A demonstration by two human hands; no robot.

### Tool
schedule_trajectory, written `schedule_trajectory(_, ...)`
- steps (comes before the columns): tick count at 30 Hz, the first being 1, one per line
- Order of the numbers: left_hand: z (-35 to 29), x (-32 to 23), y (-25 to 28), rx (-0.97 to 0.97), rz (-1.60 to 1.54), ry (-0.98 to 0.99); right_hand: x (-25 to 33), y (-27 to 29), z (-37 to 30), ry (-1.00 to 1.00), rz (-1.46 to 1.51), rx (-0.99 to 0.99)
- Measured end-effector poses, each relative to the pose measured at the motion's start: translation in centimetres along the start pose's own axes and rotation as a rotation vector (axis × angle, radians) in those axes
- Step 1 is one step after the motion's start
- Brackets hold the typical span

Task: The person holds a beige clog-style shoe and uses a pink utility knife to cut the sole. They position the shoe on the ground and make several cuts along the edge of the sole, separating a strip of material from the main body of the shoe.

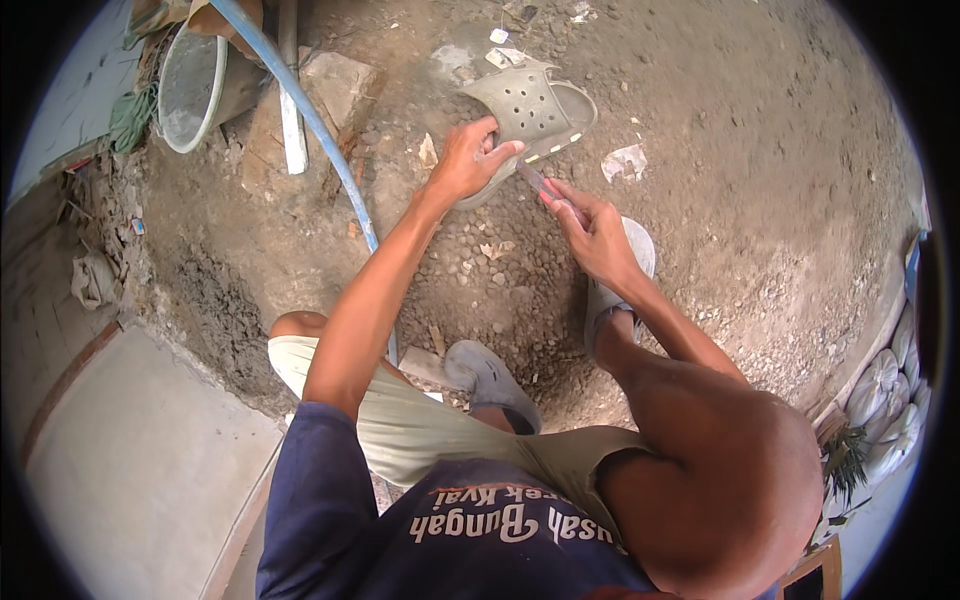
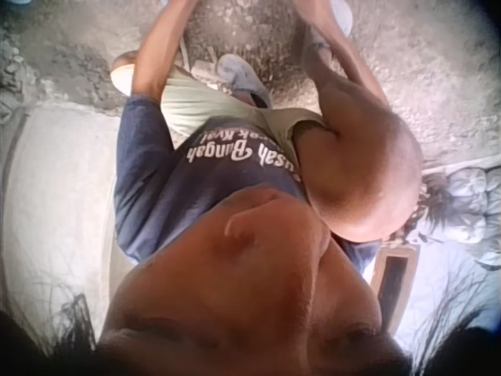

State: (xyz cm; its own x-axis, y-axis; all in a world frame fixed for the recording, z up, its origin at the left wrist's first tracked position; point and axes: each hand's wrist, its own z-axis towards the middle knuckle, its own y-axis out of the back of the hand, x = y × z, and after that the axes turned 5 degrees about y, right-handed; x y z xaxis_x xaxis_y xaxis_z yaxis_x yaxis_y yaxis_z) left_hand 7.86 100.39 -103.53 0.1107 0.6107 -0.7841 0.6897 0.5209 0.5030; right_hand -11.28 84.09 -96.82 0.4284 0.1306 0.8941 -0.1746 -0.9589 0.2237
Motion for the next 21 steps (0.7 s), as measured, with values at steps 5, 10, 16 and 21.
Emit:
schedule_trajectory(5, -0.1, 0.4, -0.3, -0.013, -0.019, 0.01, 0.4, 0.0, 0.2, -0.197, -0.133, 0.108)
schedule_trajectory(10, -0.2, -0.2, 0.0, -0.016, -0.012, -0.007, 0.2, -0.3, 0.4, -0.11, -0.055, 0.065)
schedule_trajectory(16, 0.6, -1.7, 1.5, 0.104, 0.285, -0.197, -0.4, -0.1, 0.2, 0.0, -0.092, 0.043)
schedule_trajectory(21, -0.9, 1.6, 0.9, 0.047, 0.378, -0.378, -0.4, -0.4, 0.1, 0.011, -0.087, 0.056)
